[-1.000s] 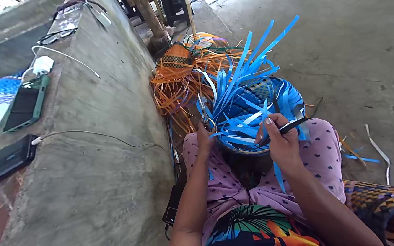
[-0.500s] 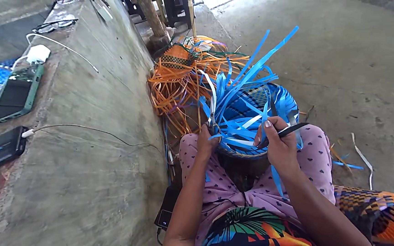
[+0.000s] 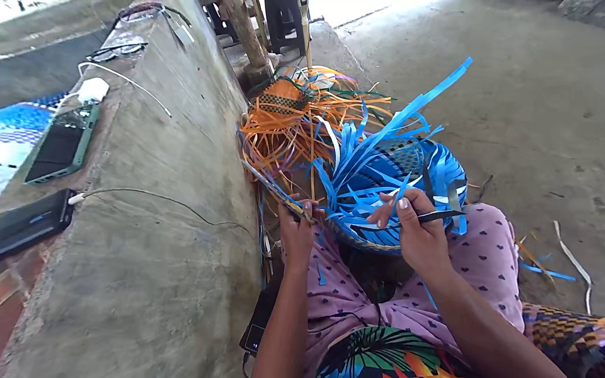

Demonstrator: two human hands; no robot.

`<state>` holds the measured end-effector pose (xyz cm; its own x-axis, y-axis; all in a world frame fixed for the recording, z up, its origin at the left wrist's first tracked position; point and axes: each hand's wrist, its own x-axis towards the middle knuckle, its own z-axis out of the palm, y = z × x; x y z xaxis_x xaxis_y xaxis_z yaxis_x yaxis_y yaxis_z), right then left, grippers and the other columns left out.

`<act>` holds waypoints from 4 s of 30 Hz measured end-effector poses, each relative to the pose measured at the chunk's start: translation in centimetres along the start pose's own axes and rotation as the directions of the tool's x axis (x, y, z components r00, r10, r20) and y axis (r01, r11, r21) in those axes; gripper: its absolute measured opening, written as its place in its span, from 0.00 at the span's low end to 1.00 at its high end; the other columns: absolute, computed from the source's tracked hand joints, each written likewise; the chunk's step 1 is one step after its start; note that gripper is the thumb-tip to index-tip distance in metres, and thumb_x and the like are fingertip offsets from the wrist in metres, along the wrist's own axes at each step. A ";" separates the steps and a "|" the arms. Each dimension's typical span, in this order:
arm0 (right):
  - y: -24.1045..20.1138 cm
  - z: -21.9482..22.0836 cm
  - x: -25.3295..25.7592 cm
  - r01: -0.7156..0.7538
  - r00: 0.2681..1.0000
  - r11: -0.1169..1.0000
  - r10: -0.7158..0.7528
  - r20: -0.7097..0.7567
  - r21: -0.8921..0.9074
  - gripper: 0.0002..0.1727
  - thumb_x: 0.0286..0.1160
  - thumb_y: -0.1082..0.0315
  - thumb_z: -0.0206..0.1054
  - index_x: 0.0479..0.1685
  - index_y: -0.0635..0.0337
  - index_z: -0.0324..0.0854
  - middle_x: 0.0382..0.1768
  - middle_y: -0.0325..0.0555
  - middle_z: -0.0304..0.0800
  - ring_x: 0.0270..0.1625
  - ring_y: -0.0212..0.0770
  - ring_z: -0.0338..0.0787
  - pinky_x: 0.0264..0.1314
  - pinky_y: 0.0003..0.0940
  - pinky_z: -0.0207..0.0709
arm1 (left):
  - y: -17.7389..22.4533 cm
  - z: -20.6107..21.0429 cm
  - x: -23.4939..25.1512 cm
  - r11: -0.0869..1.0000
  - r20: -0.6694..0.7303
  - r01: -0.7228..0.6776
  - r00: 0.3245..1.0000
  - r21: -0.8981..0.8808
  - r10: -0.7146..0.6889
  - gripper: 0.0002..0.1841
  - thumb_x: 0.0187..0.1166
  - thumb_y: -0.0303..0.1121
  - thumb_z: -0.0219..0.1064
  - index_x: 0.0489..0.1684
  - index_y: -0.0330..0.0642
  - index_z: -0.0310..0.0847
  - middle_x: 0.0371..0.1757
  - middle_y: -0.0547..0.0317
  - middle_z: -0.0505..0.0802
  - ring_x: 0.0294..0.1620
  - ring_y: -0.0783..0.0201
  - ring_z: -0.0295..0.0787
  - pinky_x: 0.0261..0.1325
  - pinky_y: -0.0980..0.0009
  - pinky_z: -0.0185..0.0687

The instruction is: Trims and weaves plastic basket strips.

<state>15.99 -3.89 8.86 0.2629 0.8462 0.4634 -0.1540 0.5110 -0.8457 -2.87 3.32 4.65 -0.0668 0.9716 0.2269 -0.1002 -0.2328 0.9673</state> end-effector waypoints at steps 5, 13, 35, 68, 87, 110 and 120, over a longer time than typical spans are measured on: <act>0.3 1.7 0.3 -0.039 0.996 0.996 0.045 0.083 -0.079 0.15 0.76 0.63 0.73 0.57 0.57 0.82 0.28 0.24 0.85 0.30 0.20 0.84 0.38 0.19 0.83 | 2.5 0.6 -1.8 0.990 0.131 -0.142 0.981 -0.009 0.142 0.16 0.84 0.25 0.61 0.64 0.27 0.63 0.42 0.54 0.96 0.39 0.61 0.97 0.47 0.65 0.96; 0.4 3.1 0.5 0.083 0.991 0.961 -0.051 0.127 -0.265 0.08 0.76 0.68 0.70 0.37 0.65 0.89 0.43 0.41 0.89 0.41 0.20 0.85 0.45 0.15 0.82 | 2.0 2.4 -4.7 0.931 0.245 -0.306 0.935 0.199 0.255 0.17 0.73 0.22 0.66 0.55 0.17 0.73 0.37 0.57 0.91 0.34 0.82 0.87 0.41 0.82 0.86; 0.0 1.8 0.2 0.118 0.991 0.979 -0.105 0.085 -0.165 0.11 0.84 0.70 0.58 0.42 0.67 0.84 0.35 0.33 0.86 0.35 0.14 0.82 0.40 0.12 0.79 | 1.5 0.3 -8.1 0.860 0.553 -0.315 0.832 0.401 0.047 0.22 0.73 0.24 0.61 0.64 0.19 0.69 0.43 0.54 0.95 0.35 0.70 0.93 0.37 0.73 0.89; 0.1 1.4 -0.1 -0.081 0.981 0.990 0.100 0.169 -0.114 0.17 0.77 0.56 0.71 0.45 0.65 0.86 0.32 0.33 0.90 0.34 0.17 0.86 0.39 0.16 0.82 | 2.9 0.4 -7.6 0.849 0.491 -0.328 0.866 0.414 0.096 0.24 0.79 0.27 0.62 0.66 0.16 0.63 0.40 0.56 0.92 0.32 0.78 0.89 0.36 0.79 0.87; -0.3 -1.3 1.2 -0.265 0.957 0.964 0.261 -0.130 -0.013 0.19 0.87 0.71 0.55 0.72 0.64 0.78 0.19 0.33 0.83 0.20 0.28 0.84 0.30 0.22 0.84 | -5.3 2.5 4.9 0.827 -0.010 0.437 0.886 0.355 -0.463 0.20 0.87 0.29 0.63 0.69 0.25 0.65 0.37 0.49 0.86 0.27 0.67 0.86 0.34 0.72 0.87; 0.5 0.6 0.0 -0.131 0.984 0.991 0.128 0.125 0.019 0.12 0.89 0.69 0.53 0.50 0.60 0.83 0.24 0.23 0.78 0.25 0.20 0.79 0.36 0.19 0.82 | -1.8 -0.8 1.8 0.875 0.009 -0.236 0.967 0.423 0.256 0.25 0.80 0.27 0.57 0.73 0.19 0.62 0.46 0.55 0.93 0.37 0.75 0.89 0.35 0.76 0.84; 1.7 5.5 0.8 0.130 0.972 0.959 -0.074 0.221 -0.252 0.15 0.77 0.71 0.65 0.57 0.69 0.87 0.39 0.48 0.91 0.35 0.26 0.86 0.42 0.19 0.82 | 7.0 0.2 -0.5 0.872 -0.012 -0.474 0.878 0.119 0.479 0.16 0.82 0.20 0.59 0.65 0.29 0.65 0.41 0.63 0.96 0.24 0.79 0.87 0.25 0.83 0.83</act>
<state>10.73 -1.57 9.25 0.0565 0.8185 0.5717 0.1270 0.5620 -0.8173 -3.36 1.17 11.34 -0.1186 0.7410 0.6609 0.0620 -0.6588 0.7497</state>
